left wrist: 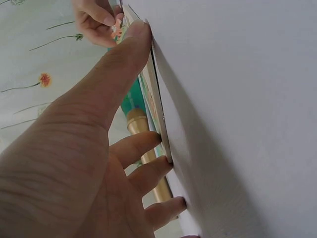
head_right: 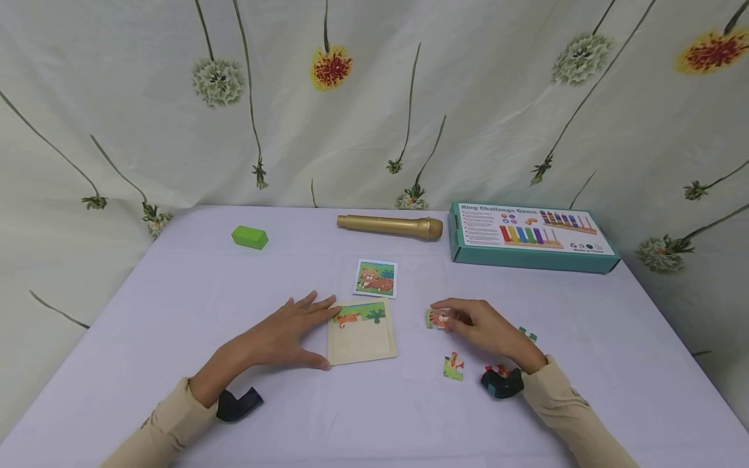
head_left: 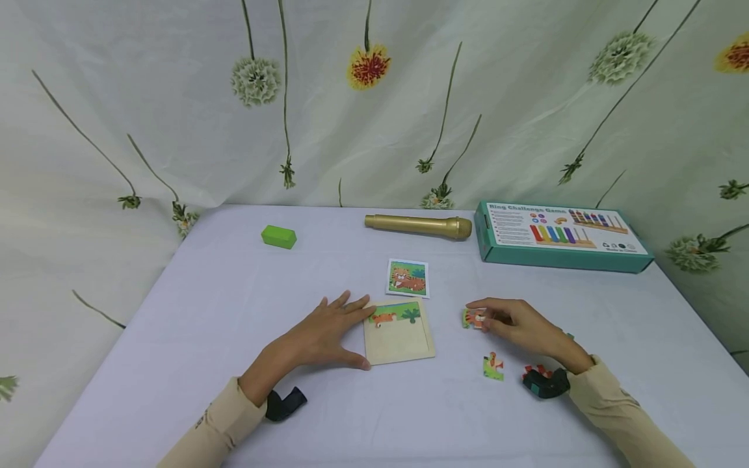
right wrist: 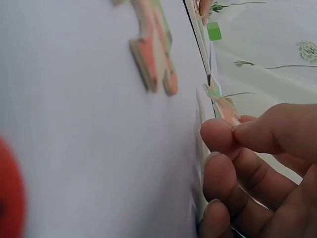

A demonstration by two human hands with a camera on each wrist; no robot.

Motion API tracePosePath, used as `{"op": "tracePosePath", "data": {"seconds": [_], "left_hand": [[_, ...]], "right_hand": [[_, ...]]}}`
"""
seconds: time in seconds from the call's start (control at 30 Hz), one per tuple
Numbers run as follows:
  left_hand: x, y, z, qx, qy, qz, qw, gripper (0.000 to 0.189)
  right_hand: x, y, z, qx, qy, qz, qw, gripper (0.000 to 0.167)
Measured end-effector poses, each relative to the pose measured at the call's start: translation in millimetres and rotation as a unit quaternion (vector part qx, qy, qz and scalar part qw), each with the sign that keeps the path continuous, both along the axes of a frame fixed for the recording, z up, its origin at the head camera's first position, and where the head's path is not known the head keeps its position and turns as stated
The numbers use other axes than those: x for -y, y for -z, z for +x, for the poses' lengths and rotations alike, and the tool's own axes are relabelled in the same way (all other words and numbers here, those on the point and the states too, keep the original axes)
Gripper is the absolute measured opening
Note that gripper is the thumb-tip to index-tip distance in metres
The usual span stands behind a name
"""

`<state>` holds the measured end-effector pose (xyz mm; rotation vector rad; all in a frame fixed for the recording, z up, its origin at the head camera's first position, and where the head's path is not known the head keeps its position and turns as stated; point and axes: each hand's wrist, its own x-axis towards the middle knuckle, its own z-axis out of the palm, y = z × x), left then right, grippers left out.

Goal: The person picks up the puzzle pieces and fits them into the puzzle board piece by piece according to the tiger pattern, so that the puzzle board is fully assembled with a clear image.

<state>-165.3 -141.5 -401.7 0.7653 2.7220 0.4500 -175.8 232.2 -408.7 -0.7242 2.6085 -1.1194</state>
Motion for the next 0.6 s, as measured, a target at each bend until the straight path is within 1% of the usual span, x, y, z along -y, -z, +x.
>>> {"op": "tracePosePath", "data": {"seconds": [0.17,0.37,0.5,0.6], "left_hand": [[-0.2,-1.0,0.2,0.001,-0.003,0.001,1.0000,0.097],[0.1,-2.0,0.8,0.001,-0.005,0.004,1.0000,0.097],[0.4,-2.3,1.2,0.004,-0.004,0.007,1.0000,0.096],[0.5,-1.9,1.3,0.006,-0.005,0.008,0.9999,0.096]], "right_hand": [[5.6,-0.6,-2.8,0.006,-0.007,0.002,1.0000,0.032],[13.5,-5.7,-4.6,0.014,-0.009,0.005,0.9998,0.033],[18.4,-9.8,-5.9,0.010,-0.012,-0.005,0.9999,0.034],[21.9,-11.4,-7.9,0.009,-0.021,-0.020,0.9995,0.032]]}}
